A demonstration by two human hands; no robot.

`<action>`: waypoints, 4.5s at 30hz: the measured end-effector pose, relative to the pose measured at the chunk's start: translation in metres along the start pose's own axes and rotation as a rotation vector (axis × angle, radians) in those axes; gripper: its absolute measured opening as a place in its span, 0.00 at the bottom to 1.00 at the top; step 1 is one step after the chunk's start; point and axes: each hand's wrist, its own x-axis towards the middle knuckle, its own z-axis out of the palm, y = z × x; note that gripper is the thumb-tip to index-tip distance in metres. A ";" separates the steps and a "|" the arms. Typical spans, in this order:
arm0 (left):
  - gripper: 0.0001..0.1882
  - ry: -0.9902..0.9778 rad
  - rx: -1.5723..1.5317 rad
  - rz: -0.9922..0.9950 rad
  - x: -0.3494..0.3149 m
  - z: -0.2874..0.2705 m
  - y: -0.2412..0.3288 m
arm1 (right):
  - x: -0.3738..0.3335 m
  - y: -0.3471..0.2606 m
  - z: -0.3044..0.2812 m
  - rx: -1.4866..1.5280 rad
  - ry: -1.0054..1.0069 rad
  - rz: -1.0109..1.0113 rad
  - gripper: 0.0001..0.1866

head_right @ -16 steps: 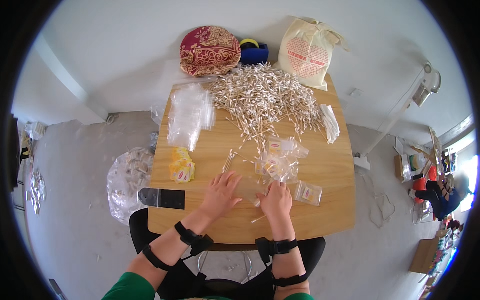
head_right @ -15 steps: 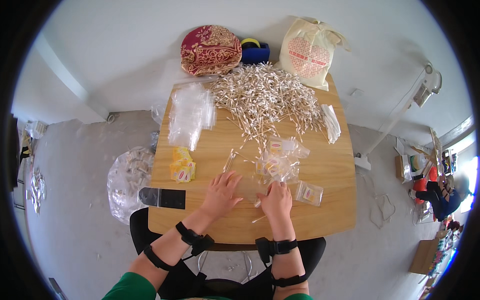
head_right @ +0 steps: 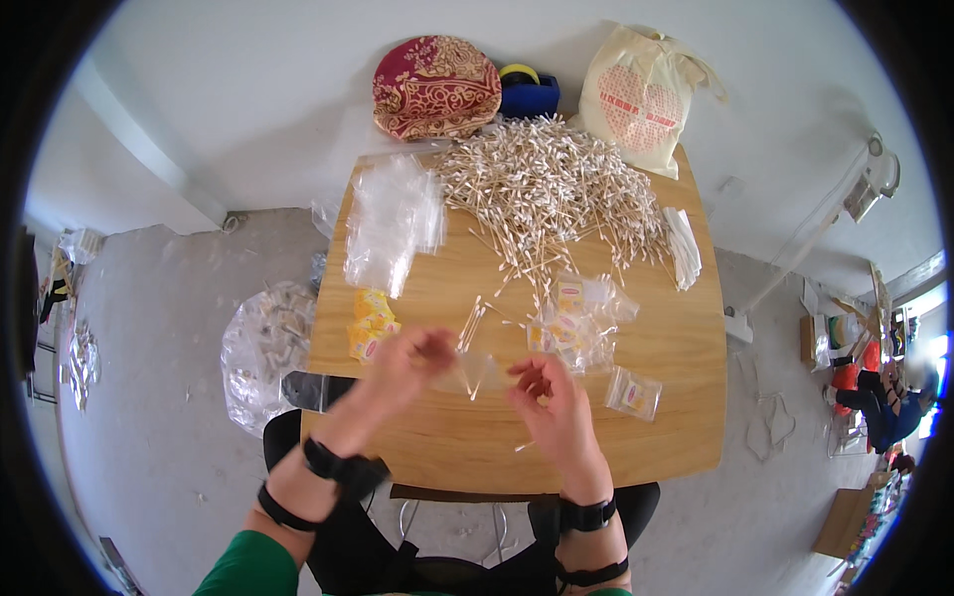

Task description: The person is seen picking up cotton swabs and putting them into small plastic bags.

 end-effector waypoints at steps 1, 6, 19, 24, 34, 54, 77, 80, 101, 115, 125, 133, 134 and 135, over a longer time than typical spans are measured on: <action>0.17 0.072 -0.026 -0.019 0.012 -0.023 -0.015 | 0.005 -0.001 0.001 0.010 -0.025 0.041 0.13; 0.20 0.157 0.466 -0.025 0.080 -0.118 -0.042 | 0.036 0.045 0.019 -0.583 -0.081 -0.456 0.23; 0.30 0.234 0.698 0.438 0.025 -0.035 -0.054 | 0.113 0.042 0.051 -0.664 -0.410 -0.558 0.07; 0.35 0.087 0.723 0.347 0.010 0.045 -0.053 | 0.132 0.050 0.011 -0.669 0.020 -0.502 0.13; 0.38 0.075 0.795 0.391 0.067 0.106 -0.055 | 0.103 0.114 -0.086 -0.702 0.351 0.032 0.31; 0.23 0.039 0.677 0.506 -0.035 0.053 -0.028 | -0.018 0.084 0.004 0.574 0.323 0.189 0.19; 0.06 0.303 -0.967 -0.331 -0.123 0.028 -0.011 | -0.071 0.036 0.063 0.605 0.001 0.242 0.03; 0.05 0.280 -0.945 -0.339 -0.125 0.024 -0.012 | -0.074 0.034 0.061 0.640 0.006 0.250 0.04; 0.08 0.387 -0.422 -0.257 -0.111 0.025 -0.040 | -0.067 0.040 0.066 0.416 -0.146 0.332 0.04; 0.09 0.594 0.258 -0.062 -0.116 0.024 -0.059 | -0.059 0.060 0.076 0.430 -0.160 0.361 0.08; 0.10 0.690 0.938 0.176 -0.112 0.007 -0.038 | -0.053 0.034 0.053 -0.078 0.266 -0.199 0.09; 0.10 0.199 -0.756 -0.527 -0.097 0.023 -0.008 | -0.053 0.018 0.080 -0.024 0.140 -0.416 0.13; 0.10 0.202 -0.755 -0.524 -0.095 0.020 -0.011 | -0.051 0.018 0.081 -0.002 0.134 -0.433 0.14; 0.09 0.151 -0.596 -0.462 -0.093 0.016 -0.019 | -0.049 0.021 0.082 0.000 0.132 -0.436 0.14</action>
